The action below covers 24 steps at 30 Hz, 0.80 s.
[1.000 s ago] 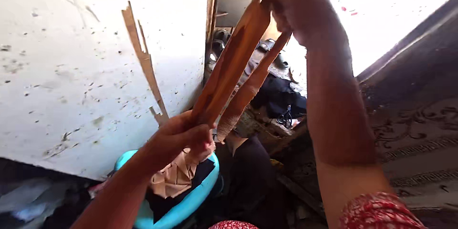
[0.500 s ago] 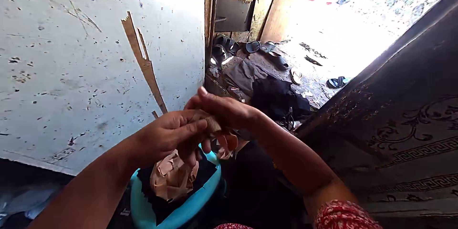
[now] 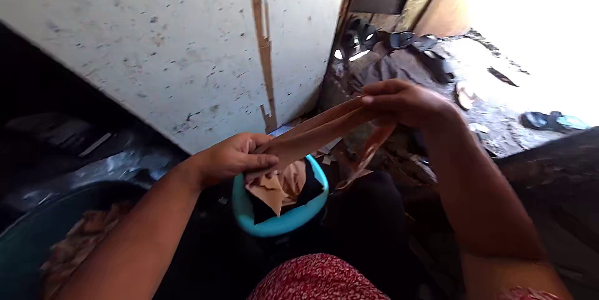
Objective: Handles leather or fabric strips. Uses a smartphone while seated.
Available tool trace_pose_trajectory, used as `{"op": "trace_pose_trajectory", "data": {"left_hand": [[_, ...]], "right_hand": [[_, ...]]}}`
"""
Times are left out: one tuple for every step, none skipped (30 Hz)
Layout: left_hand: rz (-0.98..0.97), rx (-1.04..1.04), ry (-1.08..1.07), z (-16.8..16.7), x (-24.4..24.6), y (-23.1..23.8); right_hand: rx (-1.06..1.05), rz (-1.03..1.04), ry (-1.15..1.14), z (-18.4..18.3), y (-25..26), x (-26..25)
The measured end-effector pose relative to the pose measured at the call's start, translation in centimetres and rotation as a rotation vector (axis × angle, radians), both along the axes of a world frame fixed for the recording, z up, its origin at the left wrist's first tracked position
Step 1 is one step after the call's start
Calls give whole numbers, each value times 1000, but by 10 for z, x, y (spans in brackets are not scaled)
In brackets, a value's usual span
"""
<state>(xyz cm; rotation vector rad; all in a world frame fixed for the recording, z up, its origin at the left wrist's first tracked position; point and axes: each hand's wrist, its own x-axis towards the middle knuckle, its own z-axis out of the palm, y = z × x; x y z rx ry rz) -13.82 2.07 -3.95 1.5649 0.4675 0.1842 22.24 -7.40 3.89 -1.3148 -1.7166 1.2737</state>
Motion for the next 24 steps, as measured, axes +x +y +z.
{"op": "trace_pose_trajectory", "data": {"left_hand": [[40,2,13,-3,-6,3],[79,10,26,-6,-11,8],[112,24,42,-11,-16,12],[144,32,60,-18,-20,16],[175,31,70,-26,-23,20],[202,28,80,-34,-27,24],[224,32,93,-44,-31,28],[239,38,108,-53,-34,31],[246,40,122,-62,-37,34],[252,34,140,-69,-39,35],[255,20,156,-74,-39,36],[259,2,164,-80,-39,36],[261,-11,170,-85,-37,36],[257,-16,173,-90,-35,37],[254,-10,168,-94,-32,37],[248,4,157,-97,-29,38],[238,29,157,-100,-25,40],[232,64,170,-101,-21,41],[230,104,190,-100,-16,42],[232,152,209,-95,-10,42],[237,198,214,-86,-3,42],[242,239,188,-76,5,41],[239,277,133,-64,14,38],[232,307,58,-50,25,35]], "right_hand": [[23,-27,6,-2,5,8],[49,-61,17,-5,8,14],[63,-101,22,-7,12,19],[69,-140,31,-9,15,24],[75,-185,42,-12,18,28],[77,-222,43,-15,21,32],[76,-258,42,-20,25,37],[74,-302,50,-25,27,41],[69,-346,63,-30,29,46],[62,-393,73,-36,29,52],[49,-447,88,-41,30,60],[33,-511,110,-48,31,68],[10,-559,122,-51,32,73],[-5,-591,126,-53,32,75],[-12,-591,130,-52,32,72],[-5,-559,127,-47,31,64],[4,-491,106,-38,31,53],[19,-419,87,-30,31,41],[41,-334,68,-22,31,30],[62,-243,46,-14,32,19],[78,-151,15,-4,35,8],[94,-75,-23,5,37,-2],[111,-21,-66,13,38,-13],[133,17,-91,21,39,-23]]}}
